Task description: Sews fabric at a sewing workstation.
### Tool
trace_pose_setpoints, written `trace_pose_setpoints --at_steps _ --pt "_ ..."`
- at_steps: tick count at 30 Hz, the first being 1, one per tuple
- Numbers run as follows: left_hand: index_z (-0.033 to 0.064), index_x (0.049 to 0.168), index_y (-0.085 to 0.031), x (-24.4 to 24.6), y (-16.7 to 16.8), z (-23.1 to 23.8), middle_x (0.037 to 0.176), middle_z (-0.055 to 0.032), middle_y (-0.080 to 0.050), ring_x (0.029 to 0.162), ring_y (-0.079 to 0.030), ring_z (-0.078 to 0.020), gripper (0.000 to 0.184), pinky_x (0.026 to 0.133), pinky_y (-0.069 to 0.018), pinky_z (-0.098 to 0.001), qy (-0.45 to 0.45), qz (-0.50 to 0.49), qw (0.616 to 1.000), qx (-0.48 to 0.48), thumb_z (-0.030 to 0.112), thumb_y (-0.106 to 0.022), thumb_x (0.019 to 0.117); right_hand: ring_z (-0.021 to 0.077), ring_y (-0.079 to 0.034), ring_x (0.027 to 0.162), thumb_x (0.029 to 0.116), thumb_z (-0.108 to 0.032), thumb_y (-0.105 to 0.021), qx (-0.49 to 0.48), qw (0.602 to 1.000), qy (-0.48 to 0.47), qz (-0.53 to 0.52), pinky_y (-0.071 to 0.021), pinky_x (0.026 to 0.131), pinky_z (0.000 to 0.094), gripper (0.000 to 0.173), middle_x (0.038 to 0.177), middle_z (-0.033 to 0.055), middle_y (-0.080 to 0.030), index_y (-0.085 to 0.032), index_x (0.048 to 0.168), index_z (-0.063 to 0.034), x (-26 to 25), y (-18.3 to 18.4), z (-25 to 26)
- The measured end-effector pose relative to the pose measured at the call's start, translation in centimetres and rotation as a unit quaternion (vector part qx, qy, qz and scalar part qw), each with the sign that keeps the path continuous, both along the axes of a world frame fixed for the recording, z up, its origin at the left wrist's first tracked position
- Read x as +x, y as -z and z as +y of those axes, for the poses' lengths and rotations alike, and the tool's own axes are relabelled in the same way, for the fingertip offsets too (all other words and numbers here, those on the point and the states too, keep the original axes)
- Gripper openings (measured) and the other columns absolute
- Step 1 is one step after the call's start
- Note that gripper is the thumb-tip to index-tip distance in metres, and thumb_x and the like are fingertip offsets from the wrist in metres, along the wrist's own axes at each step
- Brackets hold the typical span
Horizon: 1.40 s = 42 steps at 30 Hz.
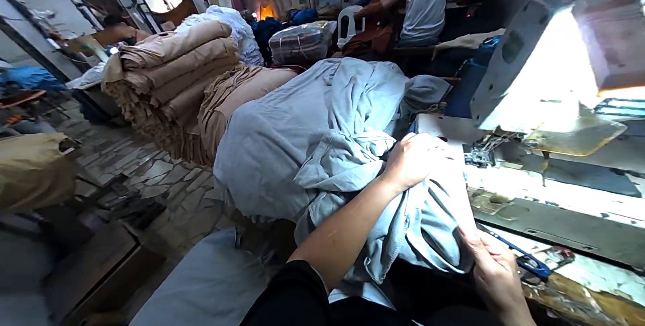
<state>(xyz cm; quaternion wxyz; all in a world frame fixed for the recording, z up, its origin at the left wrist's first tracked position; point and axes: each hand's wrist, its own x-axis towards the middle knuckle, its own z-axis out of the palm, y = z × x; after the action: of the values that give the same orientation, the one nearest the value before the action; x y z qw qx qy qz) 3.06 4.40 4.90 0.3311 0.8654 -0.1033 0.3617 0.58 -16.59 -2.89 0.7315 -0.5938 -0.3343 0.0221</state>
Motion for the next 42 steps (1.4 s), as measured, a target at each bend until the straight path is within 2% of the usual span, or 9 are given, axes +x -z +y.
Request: trace_pose_setpoints --at_steps 3,12,16,18,20,23,33,36,42 --pt "-0.0014 0.093 -0.078 -0.6 -0.8 -0.8 0.093 -0.0131 -0.072 0.096 -0.065 -0.0265 0.01 0.091 -0.0499 -0.0415 -0.01 0.02 0.999 -0.024 -0.001 -0.069 0.088 -0.011 -0.062 0.068 0.1029 -0.011 -0.047 0.001 1.0 0.001 0.007 -0.0534 0.068 0.0097 0.031 0.073 -0.0207 -0.067 -0.069 0.083 -0.019 -0.1 0.0 0.0" --pt "0.0018 0.091 -0.077 0.6 0.9 0.6 0.093 -0.0082 -0.072 0.093 -0.064 -0.0216 0.01 0.087 -0.0495 -0.0372 -0.007 -0.008 1.0 0.006 0.004 -0.069 0.0869 -0.0104 -0.063 0.07 0.1039 -0.013 -0.048 0.007 1.0 -0.013 0.004 -0.054 0.07 0.0101 0.031 0.074 -0.02 -0.068 -0.07 0.084 -0.0199 0.1 0.2 0.1" --pt "-0.0039 0.101 -0.075 -0.9 -1.5 -1.5 0.103 -0.0182 -0.071 0.107 -0.065 -0.0316 0.014 0.1 -0.0503 -0.0462 -0.04 0.08 0.995 -0.054 -0.005 -0.066 0.0898 -0.0117 -0.064 0.073 0.1027 -0.007 -0.046 -0.003 1.0 -0.02 0.006 -0.0551 0.073 0.0112 0.03 0.076 -0.0221 -0.069 -0.069 0.087 -0.0177 0.2 0.1 -0.4" --pt "-0.0011 0.107 -0.076 -0.3 -0.9 -1.1 0.107 -0.0157 -0.072 0.109 -0.065 -0.0278 0.019 0.102 -0.048 -0.0427 -0.054 0.104 0.992 -0.054 -0.002 -0.064 0.0924 -0.0094 -0.066 0.075 0.1025 -0.006 -0.047 0.007 0.999 -0.047 0.01 -0.0565 0.075 0.0143 0.029 0.079 -0.0205 -0.071 -0.069 0.088 -0.0172 0.6 0.4 -0.2" --pt "0.0032 0.106 -0.078 1.6 1.7 0.7 0.102 -0.0101 -0.074 0.102 -0.067 -0.0224 0.021 0.097 -0.0508 -0.0373 -0.046 0.039 0.998 0.011 0.005 -0.061 0.0939 -0.0043 -0.068 0.079 0.1039 -0.008 -0.053 0.033 0.997 -0.068 0.005 -0.058 0.08 0.0195 0.024 0.085 -0.0145 -0.074 -0.072 0.089 -0.0129 1.1 0.8 -0.1" --pt "-0.0058 0.106 -0.076 0.0 -0.5 0.1 0.098 -0.0195 -0.073 0.099 -0.068 -0.0305 0.022 0.096 -0.0495 -0.0414 -0.009 0.039 0.999 0.012 0.001 -0.059 0.0937 -0.0066 -0.068 0.078 0.1024 -0.007 -0.054 0.032 0.997 -0.063 -0.006 -0.0574 0.079 0.0176 0.025 0.083 -0.0163 -0.073 -0.072 0.087 -0.0136 0.9 0.3 0.1" --pt "-0.0045 0.109 -0.076 -0.9 -2.0 -0.7 0.102 -0.0184 -0.074 0.103 -0.068 -0.0298 0.024 0.098 -0.0485 -0.0411 -0.021 0.096 0.995 -0.001 0.002 -0.057 0.0965 -0.0043 -0.068 0.08 0.1041 -0.01 -0.054 0.032 0.996 -0.08 -0.029 -0.0573 0.081 0.0189 0.024 0.085 -0.0135 -0.074 -0.074 0.091 -0.0114 1.7 1.5 -0.3" --pt "-0.0071 0.111 -0.075 -1.9 -3.3 -1.4 0.102 -0.0213 -0.073 0.103 -0.067 -0.0318 0.024 0.098 -0.048 -0.0413 -0.021 0.11 0.994 -0.008 0.0 -0.057 0.0965 -0.0109 -0.064 0.073 0.1029 -0.004 -0.046 -0.007 0.998 -0.061 0.002 -0.0544 0.073 0.0122 0.032 0.078 -0.0216 -0.07 -0.07 0.086 -0.0183 0.5 -0.1 -0.5" --pt "-0.0073 0.11 -0.075 -2.4 -3.3 -1.6 0.102 -0.0218 -0.073 0.102 -0.067 -0.0314 0.025 0.098 -0.0476 -0.0398 -0.022 0.094 0.995 -0.011 -0.003 -0.054 0.0962 -0.01 -0.067 0.075 0.1014 -0.005 -0.051 0.02 0.998 -0.064 0.009 -0.0563 0.076 0.0133 0.029 0.08 -0.0203 -0.072 -0.071 0.087 -0.0191 0.2 -0.4 -0.2"
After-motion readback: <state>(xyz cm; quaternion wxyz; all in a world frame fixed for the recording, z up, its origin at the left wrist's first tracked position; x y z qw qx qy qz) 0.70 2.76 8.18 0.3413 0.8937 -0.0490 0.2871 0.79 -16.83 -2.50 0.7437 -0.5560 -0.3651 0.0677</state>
